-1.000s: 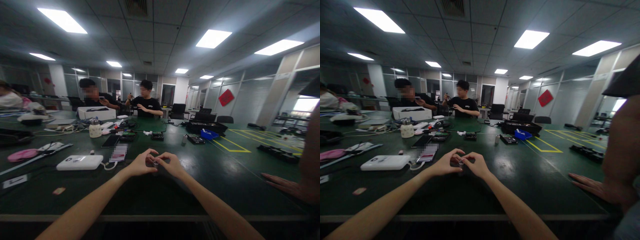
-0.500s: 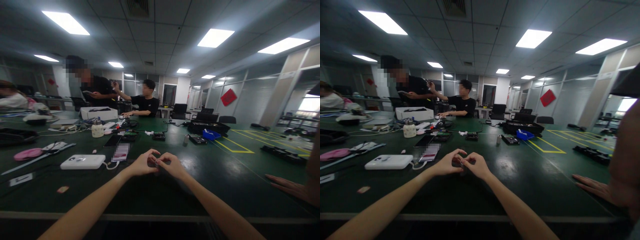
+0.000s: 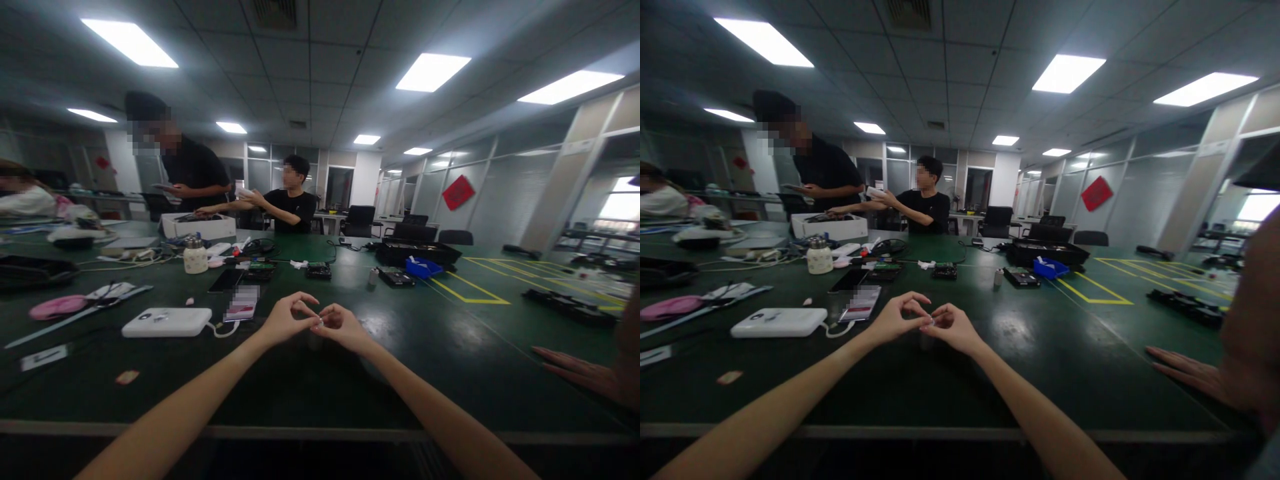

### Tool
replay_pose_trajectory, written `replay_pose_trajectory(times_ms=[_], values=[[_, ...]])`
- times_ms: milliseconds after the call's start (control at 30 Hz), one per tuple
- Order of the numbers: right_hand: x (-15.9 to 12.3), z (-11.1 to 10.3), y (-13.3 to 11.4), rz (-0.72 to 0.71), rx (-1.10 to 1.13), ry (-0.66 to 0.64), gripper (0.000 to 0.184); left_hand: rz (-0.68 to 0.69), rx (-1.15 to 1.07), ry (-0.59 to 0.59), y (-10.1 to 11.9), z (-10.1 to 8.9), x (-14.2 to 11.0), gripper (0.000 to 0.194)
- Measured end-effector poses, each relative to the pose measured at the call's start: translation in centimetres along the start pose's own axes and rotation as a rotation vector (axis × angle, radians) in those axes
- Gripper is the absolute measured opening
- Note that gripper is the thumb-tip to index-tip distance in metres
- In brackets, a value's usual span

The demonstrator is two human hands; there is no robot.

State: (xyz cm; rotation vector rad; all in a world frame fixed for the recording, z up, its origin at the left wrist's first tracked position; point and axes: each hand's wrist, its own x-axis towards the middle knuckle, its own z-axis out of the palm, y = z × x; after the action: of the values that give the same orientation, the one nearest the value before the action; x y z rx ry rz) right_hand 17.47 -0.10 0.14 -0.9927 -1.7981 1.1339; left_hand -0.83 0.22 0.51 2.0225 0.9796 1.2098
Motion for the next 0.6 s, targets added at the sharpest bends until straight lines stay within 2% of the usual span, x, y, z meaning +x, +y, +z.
replay_pose_trajectory(times_ms=[100,200,300,367,400,433,500,600], values=[[-0.1,-0.1,-0.2,0.008,0.008,-0.024,0.052,0.005,-0.010,-0.027,0.2,0.0,-0.1,0.038],[0.2,-0.1,0.4,0.004,-0.012,-0.038,0.051,0.025,0.021,0.005,0.4,-0.2,0.2,0.037],[0.4,0.0,0.9,-0.001,-0.027,-0.056,0.048,0.038,0.091,0.162,-0.4,-0.7,1.1,0.031],[0.4,0.1,1.0,0.002,-0.028,-0.067,0.047,0.018,0.157,0.283,-1.8,-1.2,1.6,0.029],[0.4,0.1,0.9,0.006,-0.031,-0.066,0.046,0.000,0.193,0.303,-2.7,-1.5,1.8,0.029],[0.4,0.1,0.8,0.011,-0.034,-0.063,0.047,-0.014,0.244,0.288,-3.6,-1.7,1.9,0.026],[0.3,0.0,0.5,0.015,-0.038,-0.059,0.047,-0.059,0.324,0.185,-5.2,-2.1,1.9,0.022],[0.2,0.0,0.4,0.005,-0.029,-0.065,0.048,-0.099,0.368,0.111,-6.6,-2.3,1.7,0.018]])
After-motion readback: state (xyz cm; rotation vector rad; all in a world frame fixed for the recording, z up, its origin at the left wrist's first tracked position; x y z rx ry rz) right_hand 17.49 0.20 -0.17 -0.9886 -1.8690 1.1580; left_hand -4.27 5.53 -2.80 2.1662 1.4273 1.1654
